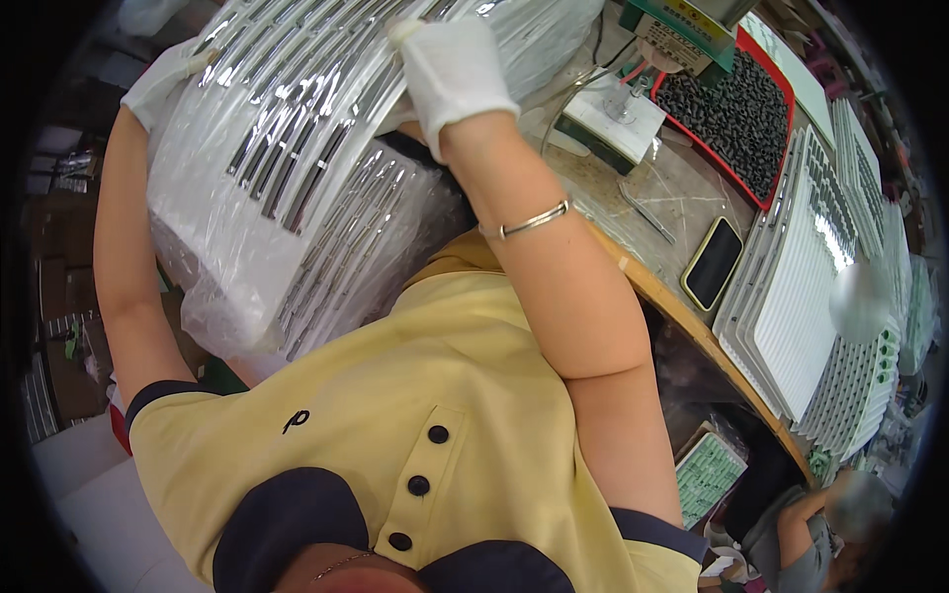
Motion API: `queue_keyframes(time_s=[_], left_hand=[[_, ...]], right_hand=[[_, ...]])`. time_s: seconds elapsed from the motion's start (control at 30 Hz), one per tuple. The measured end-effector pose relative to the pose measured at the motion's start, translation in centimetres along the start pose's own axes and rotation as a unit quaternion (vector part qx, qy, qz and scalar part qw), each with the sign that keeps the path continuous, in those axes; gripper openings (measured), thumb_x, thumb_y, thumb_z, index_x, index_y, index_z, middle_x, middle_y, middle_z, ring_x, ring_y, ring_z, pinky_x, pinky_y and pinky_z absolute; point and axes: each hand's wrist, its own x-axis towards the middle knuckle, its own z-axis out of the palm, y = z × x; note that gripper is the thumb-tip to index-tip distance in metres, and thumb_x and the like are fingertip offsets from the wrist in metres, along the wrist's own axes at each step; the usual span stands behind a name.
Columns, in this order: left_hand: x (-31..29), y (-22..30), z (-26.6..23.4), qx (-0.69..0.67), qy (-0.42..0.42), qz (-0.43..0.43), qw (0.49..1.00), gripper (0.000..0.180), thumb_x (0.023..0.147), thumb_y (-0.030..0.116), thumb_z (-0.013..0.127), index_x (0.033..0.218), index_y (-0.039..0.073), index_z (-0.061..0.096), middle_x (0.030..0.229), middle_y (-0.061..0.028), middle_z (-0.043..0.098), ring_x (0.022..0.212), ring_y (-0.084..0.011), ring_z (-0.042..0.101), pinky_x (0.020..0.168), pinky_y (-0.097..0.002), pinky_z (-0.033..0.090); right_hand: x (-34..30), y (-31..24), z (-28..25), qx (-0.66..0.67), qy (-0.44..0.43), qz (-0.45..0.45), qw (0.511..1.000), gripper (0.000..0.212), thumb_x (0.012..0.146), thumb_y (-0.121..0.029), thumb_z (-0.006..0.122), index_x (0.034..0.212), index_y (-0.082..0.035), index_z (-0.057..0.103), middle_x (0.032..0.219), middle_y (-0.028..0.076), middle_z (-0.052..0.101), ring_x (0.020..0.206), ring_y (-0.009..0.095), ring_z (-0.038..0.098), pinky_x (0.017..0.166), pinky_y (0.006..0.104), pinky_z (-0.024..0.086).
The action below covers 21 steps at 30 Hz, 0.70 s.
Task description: Assemble small black components into metal housings using a bench fixture and organize the finished parts into plastic trays.
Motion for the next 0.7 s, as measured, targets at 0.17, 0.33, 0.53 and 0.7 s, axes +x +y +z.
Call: queue_keyframes(time_s=[0.17,0.33,0.53,0.7], left_hand=[[-7.1,-2.5,-0.2,-0.024,0.068,0.029,0.997,0.052,0.083,0.023,0.068,0.125,-0.001,0.05,0.115,-0.0048,0.058,0.105,-0.0136,0.054,0.092,-0.0285,0.041],[-15.9,-5.8,-0.8,0.009,0.12,-0.066,0.991,0.048,0.082,0.021,0.069,0.12,-0.002,0.054,0.107,-0.0041,0.06,0.096,-0.0113,0.053,0.087,-0.0266,0.041],[-21.6,-11.4,-0.5,0.003,0.161,-0.092,0.983,0.046,0.079,0.026,0.071,0.112,-0.003,0.057,0.096,-0.0022,0.059,0.084,-0.0102,0.052,0.076,-0.0256,0.042],[-21.8,-14.7,0.9,0.193,0.167,-0.134,0.958,0.043,0.076,0.023,0.068,0.107,-0.005,0.059,0.087,-0.0017,0.056,0.079,-0.0112,0.05,0.07,-0.025,0.042]], right_hand=[[-3.7,-7.5,0.0,0.526,-0.026,0.299,0.796,0.018,0.08,-0.018,0.063,0.081,0.0,0.063,0.065,0.004,0.054,0.054,0.014,0.05,0.051,0.0289,0.044],[-6.7,-11.3,5.3,0.526,-0.07,0.251,0.81,0.018,0.08,-0.016,0.061,0.088,0.001,0.061,0.07,0.004,0.056,0.055,0.012,0.05,0.045,0.0275,0.044],[-9.9,-14.0,9.0,0.547,-0.143,0.294,0.771,0.026,0.079,-0.013,0.061,0.099,0.003,0.061,0.081,0.005,0.061,0.07,0.015,0.055,0.062,0.0287,0.047],[-12.7,-13.7,12.9,0.5,-0.169,0.346,0.776,0.025,0.078,-0.015,0.062,0.096,0.003,0.061,0.078,0.004,0.058,0.068,0.015,0.051,0.063,0.0298,0.043]])
